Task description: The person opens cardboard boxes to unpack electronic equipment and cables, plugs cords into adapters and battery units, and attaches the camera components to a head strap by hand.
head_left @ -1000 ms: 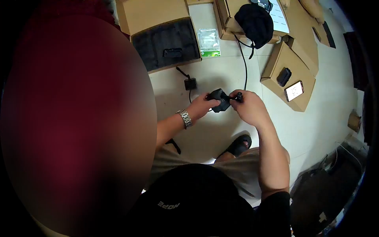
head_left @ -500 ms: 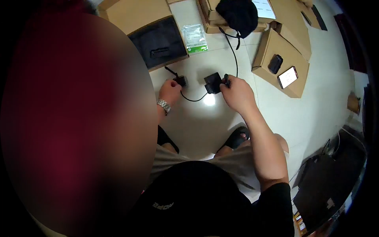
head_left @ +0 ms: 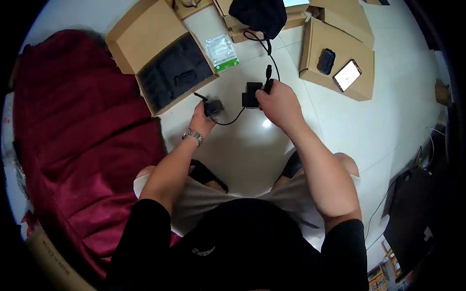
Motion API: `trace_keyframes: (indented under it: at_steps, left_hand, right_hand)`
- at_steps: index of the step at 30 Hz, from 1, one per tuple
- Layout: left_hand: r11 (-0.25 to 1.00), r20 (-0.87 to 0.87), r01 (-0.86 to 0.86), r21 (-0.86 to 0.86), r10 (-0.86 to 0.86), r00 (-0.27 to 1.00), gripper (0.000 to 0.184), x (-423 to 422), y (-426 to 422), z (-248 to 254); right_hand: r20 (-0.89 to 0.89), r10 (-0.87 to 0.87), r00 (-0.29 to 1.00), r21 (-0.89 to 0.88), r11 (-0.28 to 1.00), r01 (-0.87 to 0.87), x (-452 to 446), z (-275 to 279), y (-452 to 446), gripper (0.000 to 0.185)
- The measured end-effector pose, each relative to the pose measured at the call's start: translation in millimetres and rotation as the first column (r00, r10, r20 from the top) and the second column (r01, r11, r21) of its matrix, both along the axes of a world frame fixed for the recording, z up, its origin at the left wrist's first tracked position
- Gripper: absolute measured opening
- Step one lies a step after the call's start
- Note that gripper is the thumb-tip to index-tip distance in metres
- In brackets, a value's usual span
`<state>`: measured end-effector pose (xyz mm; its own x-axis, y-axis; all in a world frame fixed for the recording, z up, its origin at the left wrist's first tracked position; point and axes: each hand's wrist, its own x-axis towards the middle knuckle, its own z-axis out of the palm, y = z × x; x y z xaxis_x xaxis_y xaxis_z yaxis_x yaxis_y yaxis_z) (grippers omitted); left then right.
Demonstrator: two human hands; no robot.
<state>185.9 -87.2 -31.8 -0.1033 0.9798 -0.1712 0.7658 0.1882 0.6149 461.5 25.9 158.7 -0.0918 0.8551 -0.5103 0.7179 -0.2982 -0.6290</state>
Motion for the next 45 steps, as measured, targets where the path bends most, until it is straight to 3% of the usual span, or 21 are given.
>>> trace_keyframes:
  at_steps: [1,3,6,8,9,12,17,19,20,23,24,25,26,31,32,34,35,37,42,44,45]
  left_hand:
    - [1.0,0.0,0.001,0.003,-0.001,1.0,0.074,-3,2,8]
    - [0.968,0.047,-0.088,-0.237,0.102,0.994,0.066,1,12,11]
    - [0.976,-0.077,-0.086,-0.198,0.072,0.994,0.056,9,20,20]
    - [0.975,-0.039,-0.109,-0.196,0.103,0.994,0.051,20,24,29]
    - [0.971,-0.002,-0.132,-0.201,0.134,0.991,0.046,23,25,35]
    - [0.954,0.086,-0.23,-0.19,0.25,0.965,0.041,29,24,47]
    - [0.935,0.291,-0.341,-0.094,0.353,0.889,0.041,25,31,80]
    - [0.945,0.511,-0.326,-0.006,0.283,0.812,0.036,35,39,137]
    - [0.937,0.605,-0.349,-0.014,0.286,0.744,0.035,38,38,154]
    - [0.898,0.663,-0.428,0.098,0.262,0.701,0.039,59,28,203]
    - [0.907,0.757,-0.413,0.077,0.216,0.616,0.042,59,24,209]
    - [0.903,0.75,-0.419,0.093,0.213,0.626,0.042,61,24,214]
    - [0.89,0.84,-0.449,0.078,0.184,0.511,0.044,62,23,222]
    - [0.924,0.991,-0.378,-0.049,0.091,0.094,0.052,55,11,230]
    - [0.922,0.991,-0.384,-0.054,0.095,0.091,0.052,50,8,225]
    - [0.972,0.994,-0.205,-0.111,0.105,-0.042,0.062,37,17,220]
    - [0.973,0.993,-0.2,-0.116,0.108,-0.049,0.062,34,16,218]
    - [0.993,0.97,-0.02,-0.112,0.105,-0.221,0.068,32,18,220]
    - [0.982,0.934,-0.017,-0.19,0.176,-0.311,0.068,30,20,234]
    - [0.966,0.954,-0.082,-0.246,0.226,-0.195,0.068,30,16,235]
    - [0.965,0.954,-0.085,-0.246,0.226,-0.198,0.068,30,14,234]
  right_hand:
    - [-0.024,-0.039,0.999,-0.007,0.999,0.039,-1,8,-1,0.029]
    - [-0.049,-0.074,0.996,-0.006,0.997,0.074,9,9,2,0.029]
    - [-0.191,-0.175,0.966,-0.052,0.984,0.168,28,9,5,0.027]
    - [-0.356,-0.384,0.852,-0.19,0.922,0.336,39,6,11,0.026]
    - [-0.36,-0.387,0.849,-0.184,0.922,0.341,43,8,14,0.026]
    - [-0.544,-0.535,0.647,-0.316,0.845,0.432,50,21,20,0.024]
    - [-0.626,-0.55,0.552,-0.371,0.833,0.41,58,32,34,0.022]
    - [-0.704,-0.534,0.468,-0.385,0.841,0.38,61,40,34,0.023]
    - [-0.764,-0.498,0.41,-0.385,0.862,0.33,67,37,32,0.023]
    - [-0.849,-0.488,0.204,-0.433,0.863,0.262,83,25,23,0.023]
    - [-0.871,-0.48,0.106,-0.455,0.868,0.196,87,24,21,0.022]
    - [-0.879,-0.477,0.007,-0.472,0.871,0.133,89,22,20,0.022]
    - [-0.876,-0.478,-0.06,-0.482,0.871,0.091,86,22,19,0.021]
    - [-0.871,-0.463,-0.164,-0.477,0.877,0.058,79,22,13,0.024]
    - [-0.883,-0.441,-0.161,-0.454,0.89,0.051,76,24,10,0.025]
    - [-0.889,-0.433,-0.152,-0.446,0.893,0.065,66,33,14,0.025]
    - [-0.885,-0.438,-0.16,-0.452,0.89,0.062,63,35,12,0.026]
    - [-0.882,-0.441,-0.167,-0.456,0.888,0.064,58,39,10,0.026]
    - [-0.893,-0.433,-0.124,-0.446,0.889,0.102,51,42,8,0.026]
    - [-0.893,-0.435,-0.116,-0.446,0.89,0.097,49,42,9,0.025]
    - [-0.889,-0.442,-0.118,-0.453,0.887,0.09,48,42,9,0.025]
